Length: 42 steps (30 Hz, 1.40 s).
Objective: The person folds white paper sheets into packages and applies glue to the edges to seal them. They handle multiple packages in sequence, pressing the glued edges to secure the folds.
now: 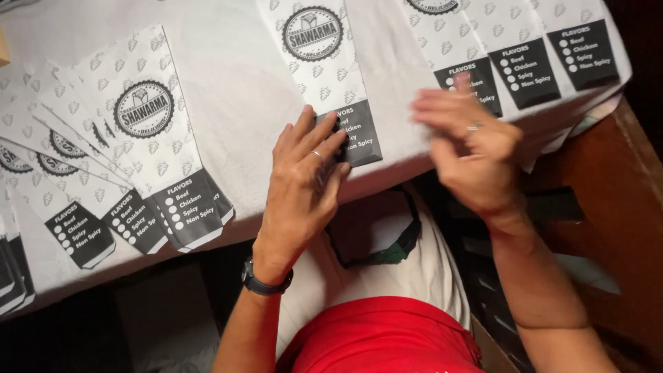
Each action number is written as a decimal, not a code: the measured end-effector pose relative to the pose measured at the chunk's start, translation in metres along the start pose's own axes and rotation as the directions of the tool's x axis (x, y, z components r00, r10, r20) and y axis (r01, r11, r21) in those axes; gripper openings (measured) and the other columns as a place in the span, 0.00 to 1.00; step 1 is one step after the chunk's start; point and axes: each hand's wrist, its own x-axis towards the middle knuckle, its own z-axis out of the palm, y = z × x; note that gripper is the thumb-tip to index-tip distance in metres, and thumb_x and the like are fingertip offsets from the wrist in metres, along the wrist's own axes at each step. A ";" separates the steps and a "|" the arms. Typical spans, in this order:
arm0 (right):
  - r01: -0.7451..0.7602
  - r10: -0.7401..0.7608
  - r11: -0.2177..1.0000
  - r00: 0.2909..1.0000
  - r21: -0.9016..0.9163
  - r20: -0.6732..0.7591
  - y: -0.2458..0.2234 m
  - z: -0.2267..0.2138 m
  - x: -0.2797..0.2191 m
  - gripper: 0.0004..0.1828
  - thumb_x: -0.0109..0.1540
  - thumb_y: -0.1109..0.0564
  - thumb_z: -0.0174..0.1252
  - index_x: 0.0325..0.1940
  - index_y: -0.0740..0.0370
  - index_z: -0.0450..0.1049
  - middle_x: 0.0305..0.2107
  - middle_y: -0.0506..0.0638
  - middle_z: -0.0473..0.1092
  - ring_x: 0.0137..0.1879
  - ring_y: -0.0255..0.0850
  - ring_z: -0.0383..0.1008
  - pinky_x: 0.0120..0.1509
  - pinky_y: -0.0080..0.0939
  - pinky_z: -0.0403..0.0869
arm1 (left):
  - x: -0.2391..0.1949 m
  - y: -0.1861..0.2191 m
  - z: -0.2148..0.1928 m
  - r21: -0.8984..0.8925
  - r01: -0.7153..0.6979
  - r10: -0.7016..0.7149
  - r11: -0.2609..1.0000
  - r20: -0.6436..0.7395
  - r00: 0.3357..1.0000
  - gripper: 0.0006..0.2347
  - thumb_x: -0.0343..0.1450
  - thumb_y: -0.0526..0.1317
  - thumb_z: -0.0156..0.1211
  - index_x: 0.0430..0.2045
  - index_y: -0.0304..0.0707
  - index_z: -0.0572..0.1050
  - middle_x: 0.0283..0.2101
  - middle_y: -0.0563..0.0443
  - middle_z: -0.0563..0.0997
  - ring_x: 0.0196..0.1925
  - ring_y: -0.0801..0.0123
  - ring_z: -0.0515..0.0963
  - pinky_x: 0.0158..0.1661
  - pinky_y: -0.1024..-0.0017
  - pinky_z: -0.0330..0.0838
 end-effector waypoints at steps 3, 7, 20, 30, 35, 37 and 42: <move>-0.014 -0.008 0.970 0.996 -0.243 -0.092 0.015 -0.026 -0.015 0.10 0.68 0.81 0.61 0.51 0.79 0.80 0.51 0.68 0.77 0.64 0.65 0.75 0.86 0.74 0.55 | 0.009 -0.001 0.018 0.062 -0.033 0.033 0.998 -0.014 0.999 0.17 0.71 0.33 0.65 0.56 0.35 0.75 0.67 0.41 0.73 0.75 0.43 0.64 0.71 0.43 0.53; -0.013 -0.003 0.939 0.999 -0.343 -0.047 0.045 -0.037 -0.032 0.08 0.69 0.75 0.67 0.52 0.79 0.83 0.52 0.68 0.79 0.67 0.65 0.74 0.86 0.70 0.52 | 0.029 0.010 0.050 0.113 -0.107 0.108 0.988 -0.002 0.994 0.17 0.71 0.34 0.66 0.55 0.33 0.75 0.65 0.37 0.74 0.72 0.38 0.66 0.70 0.42 0.55; 0.008 -0.019 0.936 0.999 -0.351 -0.029 0.050 -0.037 -0.036 0.07 0.68 0.73 0.67 0.51 0.76 0.83 0.52 0.66 0.79 0.69 0.65 0.72 0.86 0.72 0.51 | 0.050 0.028 0.084 0.194 -0.096 0.107 0.976 -0.045 0.993 0.16 0.75 0.35 0.57 0.56 0.27 0.71 0.63 0.33 0.73 0.71 0.36 0.66 0.69 0.43 0.59; 0.026 -0.050 0.937 0.997 -0.348 -0.062 0.031 -0.032 -0.036 0.07 0.73 0.79 0.62 0.54 0.85 0.81 0.57 0.75 0.76 0.69 0.72 0.74 0.89 0.73 0.51 | 0.003 0.028 -0.007 0.306 -0.087 0.158 0.948 -0.215 0.964 0.13 0.78 0.36 0.58 0.56 0.28 0.72 0.63 0.33 0.73 0.70 0.37 0.69 0.68 0.44 0.64; 0.037 -0.061 0.949 0.996 -0.312 -0.067 0.020 -0.023 -0.033 0.05 0.73 0.77 0.62 0.53 0.86 0.80 0.55 0.76 0.76 0.69 0.74 0.74 0.89 0.74 0.54 | -0.061 -0.012 -0.083 0.672 0.324 -0.251 0.666 -0.207 0.946 0.27 0.63 0.22 0.50 0.61 0.23 0.70 0.67 0.27 0.69 0.73 0.38 0.63 0.70 0.47 0.55; 0.057 -0.075 0.955 0.996 -0.292 -0.052 0.011 -0.013 -0.026 0.04 0.73 0.77 0.62 0.52 0.85 0.80 0.54 0.75 0.76 0.68 0.73 0.74 0.89 0.74 0.55 | -0.065 -0.022 -0.077 0.679 0.369 -0.336 0.635 -0.187 0.923 0.29 0.63 0.20 0.48 0.65 0.20 0.67 0.69 0.25 0.68 0.74 0.39 0.61 0.72 0.50 0.52; 0.143 -0.138 0.983 0.989 -0.119 0.049 -0.018 0.025 -0.002 0.09 0.68 0.74 0.61 0.52 0.76 0.78 0.55 0.68 0.73 0.67 0.66 0.71 0.86 0.72 0.55 | -0.016 -0.020 -0.008 0.479 0.100 -0.105 0.872 -0.017 0.994 0.29 0.62 0.22 0.49 0.62 0.26 0.66 0.68 0.27 0.66 0.72 0.36 0.61 0.67 0.51 0.61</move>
